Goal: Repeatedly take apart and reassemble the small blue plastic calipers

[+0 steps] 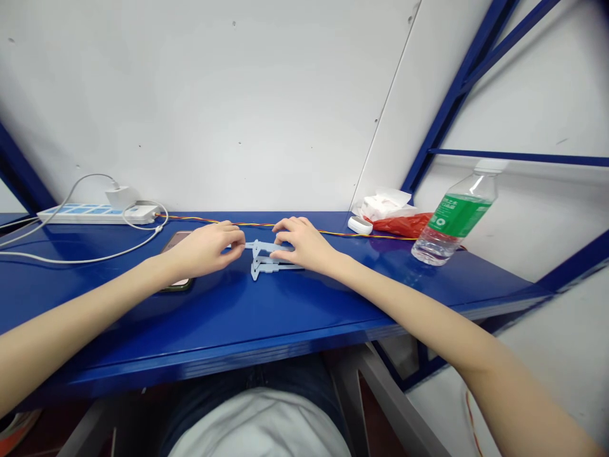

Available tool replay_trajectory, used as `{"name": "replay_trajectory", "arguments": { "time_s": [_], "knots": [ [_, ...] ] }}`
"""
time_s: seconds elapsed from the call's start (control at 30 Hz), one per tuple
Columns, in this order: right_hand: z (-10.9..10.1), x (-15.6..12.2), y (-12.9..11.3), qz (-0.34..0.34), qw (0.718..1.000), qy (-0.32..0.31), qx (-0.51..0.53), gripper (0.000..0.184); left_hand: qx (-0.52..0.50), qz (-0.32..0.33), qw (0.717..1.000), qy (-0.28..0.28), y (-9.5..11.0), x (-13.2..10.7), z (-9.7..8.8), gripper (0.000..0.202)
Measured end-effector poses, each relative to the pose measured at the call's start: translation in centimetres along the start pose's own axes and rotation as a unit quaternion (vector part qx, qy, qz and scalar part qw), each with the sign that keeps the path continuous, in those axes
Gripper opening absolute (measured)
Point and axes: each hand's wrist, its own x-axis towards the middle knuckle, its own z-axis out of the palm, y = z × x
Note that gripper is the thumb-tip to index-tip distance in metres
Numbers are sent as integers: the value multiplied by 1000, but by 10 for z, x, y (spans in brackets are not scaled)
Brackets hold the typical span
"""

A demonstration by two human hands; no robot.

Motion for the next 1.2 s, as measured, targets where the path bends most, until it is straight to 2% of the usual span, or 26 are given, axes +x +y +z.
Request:
{"name": "replay_trajectory", "arguments": {
  "time_s": [0.1, 0.2, 0.37, 0.47, 0.63, 0.8, 1.0, 1.2],
  "knots": [
    [1, 0, 4, 21, 999, -40, 22, 23, -2, -20, 1000, -13, -13, 0, -3, 26],
    [-2, 0, 8, 50, 998, -34, 30, 24, 10, -66, 997, -40, -29, -3, -13, 30],
    [-9, 1, 15, 92, 995, -28, 27, 20, 16, -156, 983, -95, -63, -19, -37, 69],
    [-10, 2, 18, 103, 993, -35, 34, 20, 20, -190, 970, -147, -79, -31, -47, 85],
    [-8, 4, 19, 102, 993, -48, 39, 21, 32, -217, 950, -220, -83, -37, -49, 101],
    [-7, 4, 19, 99, 993, -45, 37, 22, 46, -217, 946, -235, -78, -35, -44, 106],
    [-7, 4, 19, 97, 994, -45, 35, 25, 28, -224, 946, -234, -85, -37, -53, 93],
    [-5, 5, 15, 86, 993, -59, 59, 24, 40, -224, 957, -178, -104, -44, -53, 76]
  ]
}}
